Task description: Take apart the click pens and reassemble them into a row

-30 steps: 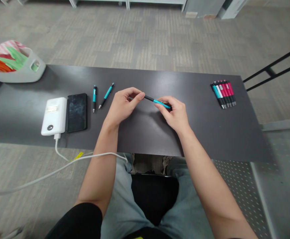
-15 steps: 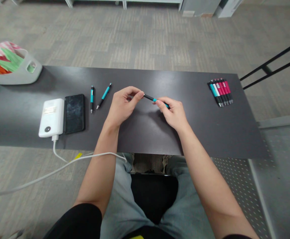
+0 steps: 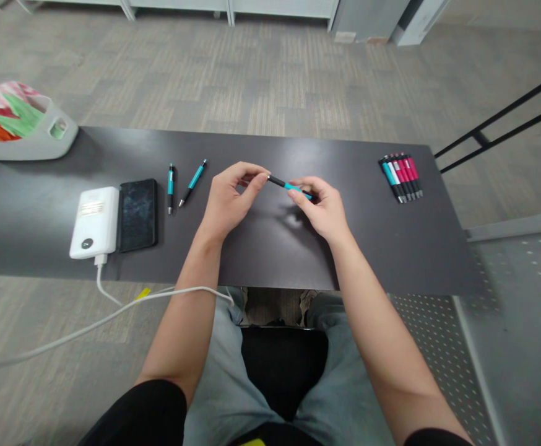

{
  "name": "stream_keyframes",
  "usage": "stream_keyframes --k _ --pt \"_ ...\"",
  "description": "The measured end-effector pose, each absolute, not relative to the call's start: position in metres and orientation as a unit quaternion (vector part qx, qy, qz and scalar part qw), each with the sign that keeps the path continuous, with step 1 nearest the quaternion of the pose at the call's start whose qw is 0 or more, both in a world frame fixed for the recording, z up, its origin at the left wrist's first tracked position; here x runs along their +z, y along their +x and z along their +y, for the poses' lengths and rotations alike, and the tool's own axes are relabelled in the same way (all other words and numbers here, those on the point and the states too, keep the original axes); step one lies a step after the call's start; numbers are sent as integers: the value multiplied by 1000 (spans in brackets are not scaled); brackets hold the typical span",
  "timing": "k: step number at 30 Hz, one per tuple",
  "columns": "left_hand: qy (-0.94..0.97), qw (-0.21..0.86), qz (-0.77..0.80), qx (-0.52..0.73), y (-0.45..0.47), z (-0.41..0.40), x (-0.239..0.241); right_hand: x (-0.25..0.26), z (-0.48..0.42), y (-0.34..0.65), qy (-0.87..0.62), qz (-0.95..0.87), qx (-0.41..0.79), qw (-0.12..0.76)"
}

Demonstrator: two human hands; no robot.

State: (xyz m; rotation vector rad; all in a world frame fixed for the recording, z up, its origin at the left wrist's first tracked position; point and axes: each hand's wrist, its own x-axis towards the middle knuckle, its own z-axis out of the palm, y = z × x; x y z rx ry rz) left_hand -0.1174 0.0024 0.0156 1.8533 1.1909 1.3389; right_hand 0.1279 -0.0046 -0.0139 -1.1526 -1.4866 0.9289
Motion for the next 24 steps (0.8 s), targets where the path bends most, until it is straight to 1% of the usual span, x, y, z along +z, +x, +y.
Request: stream_keyframes --k 4,8,11,14,16,20,24 --pt "704 289 417 497 -107 -2 16 -13 3 138 -486 -499 406 592" --pt "719 270 406 495 -90 -9 19 -14 2 140 -487 -437 422 628" --pt "750 284 411 433 -84 -12 21 -14 0 140 -497 -417 402 646" --pt "777 329 413 344 -86 -11 20 -13 -2 144 -511 -439 366 641" --pt "781 337 418 320 -91 -9 18 -11 -1 150 -521 -453 346 635" --pt "759 291 457 362 -105 1 9 -5 -1 168 -511 -474 329 637" --pt "740 277 451 414 -114 12 -3 11 -8 179 -536 -526 304 587"
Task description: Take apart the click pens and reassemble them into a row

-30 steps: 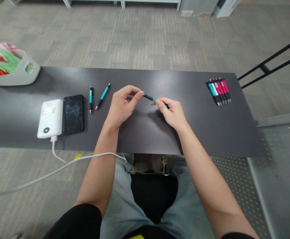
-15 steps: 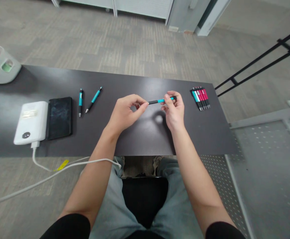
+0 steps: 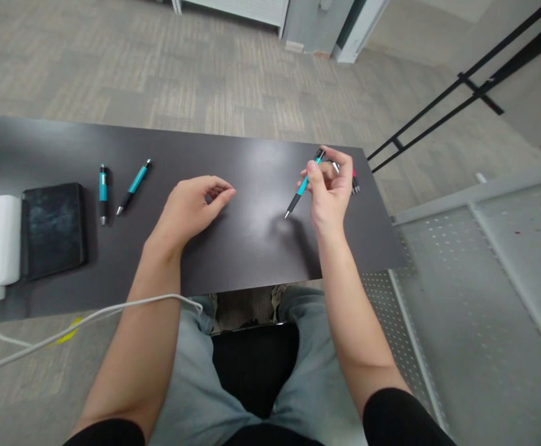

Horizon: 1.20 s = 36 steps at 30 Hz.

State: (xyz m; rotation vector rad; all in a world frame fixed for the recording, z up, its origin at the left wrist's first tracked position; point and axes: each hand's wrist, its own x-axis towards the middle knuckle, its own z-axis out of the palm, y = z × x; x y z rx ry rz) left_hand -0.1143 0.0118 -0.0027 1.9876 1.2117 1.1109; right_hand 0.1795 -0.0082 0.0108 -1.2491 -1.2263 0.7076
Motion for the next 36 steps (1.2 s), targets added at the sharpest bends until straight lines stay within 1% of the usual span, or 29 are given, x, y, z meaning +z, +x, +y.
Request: stream_keyframes --k 2,5,7,10,17,19,23,25,27,30,34,36 --pt "742 282 443 417 -115 15 -7 19 -14 181 -547 -558 275 560" --pt "743 293 437 414 -112 15 -11 26 -22 182 -523 -577 255 573" --pt "744 300 437 407 -109 14 -10 28 -28 181 -512 -581 258 578" --pt "749 316 429 394 -101 8 -4 30 -35 181 -513 -602 269 549" --pt "762 361 368 391 -78 -4 12 39 -47 174 -507 -613 292 530" --pt "759 379 359 389 -72 -6 15 37 -46 170 -509 -599 289 546" --pt "749 415 314 411 -56 -13 21 27 -38 162 -477 -549 278 628" --pt "733 408 316 443 -48 -17 25 22 -34 161 -467 -528 287 648" --pt "702 395 340 485 -41 -20 28 18 -31 163 -471 -512 304 651" --pt "651 395 362 538 -36 -20 29 17 -30 170 -473 -512 358 621" --pt "620 425 342 564 -34 -17 27 21 -38 177 -457 -575 473 486" --pt "619 443 321 563 -32 -17 29 21 -42 176 -433 -596 513 441"
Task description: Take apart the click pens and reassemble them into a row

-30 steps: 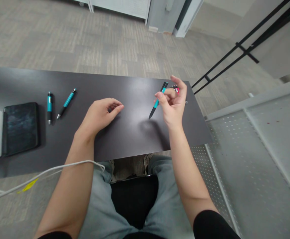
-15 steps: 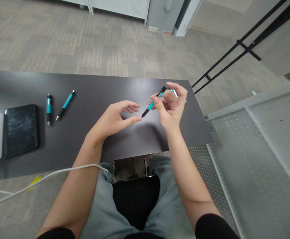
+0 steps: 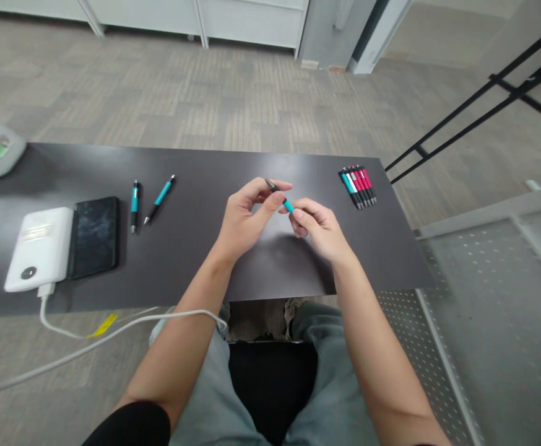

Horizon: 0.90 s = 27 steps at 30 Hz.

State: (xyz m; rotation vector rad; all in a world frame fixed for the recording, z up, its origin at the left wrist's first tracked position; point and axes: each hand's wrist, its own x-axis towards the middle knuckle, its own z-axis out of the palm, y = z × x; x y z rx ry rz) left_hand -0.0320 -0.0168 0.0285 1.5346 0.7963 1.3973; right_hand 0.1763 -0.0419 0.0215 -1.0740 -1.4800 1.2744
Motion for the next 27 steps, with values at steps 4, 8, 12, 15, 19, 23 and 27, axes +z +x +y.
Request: stream_keyframes --k 4,8,12,15,19,23,27 --pt "623 456 294 564 -27 -19 34 15 -45 169 -426 -584 537 435" --pt "611 507 276 541 -23 -21 32 6 -43 163 -421 -579 550 429" --pt "601 556 255 514 -24 -22 29 3 -45 159 -394 -570 595 408" --pt "600 583 240 493 -25 -23 31 0 -46 157 -364 -562 621 407" --pt "586 563 268 518 -19 -23 30 -7 -44 153 -375 -564 598 428" --pt "561 498 318 579 -5 -24 26 -6 -44 146 -451 -591 486 460" --pt "537 458 340 622 5 -25 22 5 -50 140 -481 -618 385 489"
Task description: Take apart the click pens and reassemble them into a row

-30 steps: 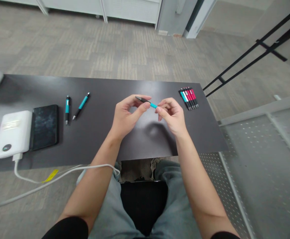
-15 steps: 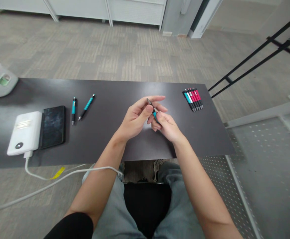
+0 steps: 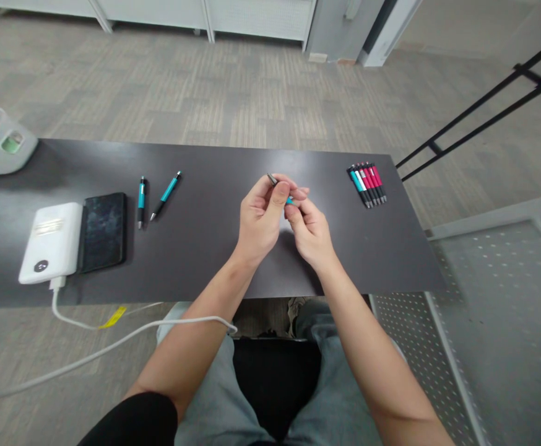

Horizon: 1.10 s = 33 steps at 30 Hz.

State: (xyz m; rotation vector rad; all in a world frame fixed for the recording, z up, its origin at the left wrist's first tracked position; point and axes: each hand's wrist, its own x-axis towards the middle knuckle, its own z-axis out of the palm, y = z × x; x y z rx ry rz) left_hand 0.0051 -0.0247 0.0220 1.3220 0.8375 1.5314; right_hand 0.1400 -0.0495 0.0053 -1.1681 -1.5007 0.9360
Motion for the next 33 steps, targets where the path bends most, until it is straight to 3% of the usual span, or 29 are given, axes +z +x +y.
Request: stream_keyframes --k 10,33 --pt "505 541 272 615 -24 -8 25 3 -46 134 -450 -562 441 536" --pt "446 496 332 667 -17 -4 13 3 -45 133 -454 -602 404 518"
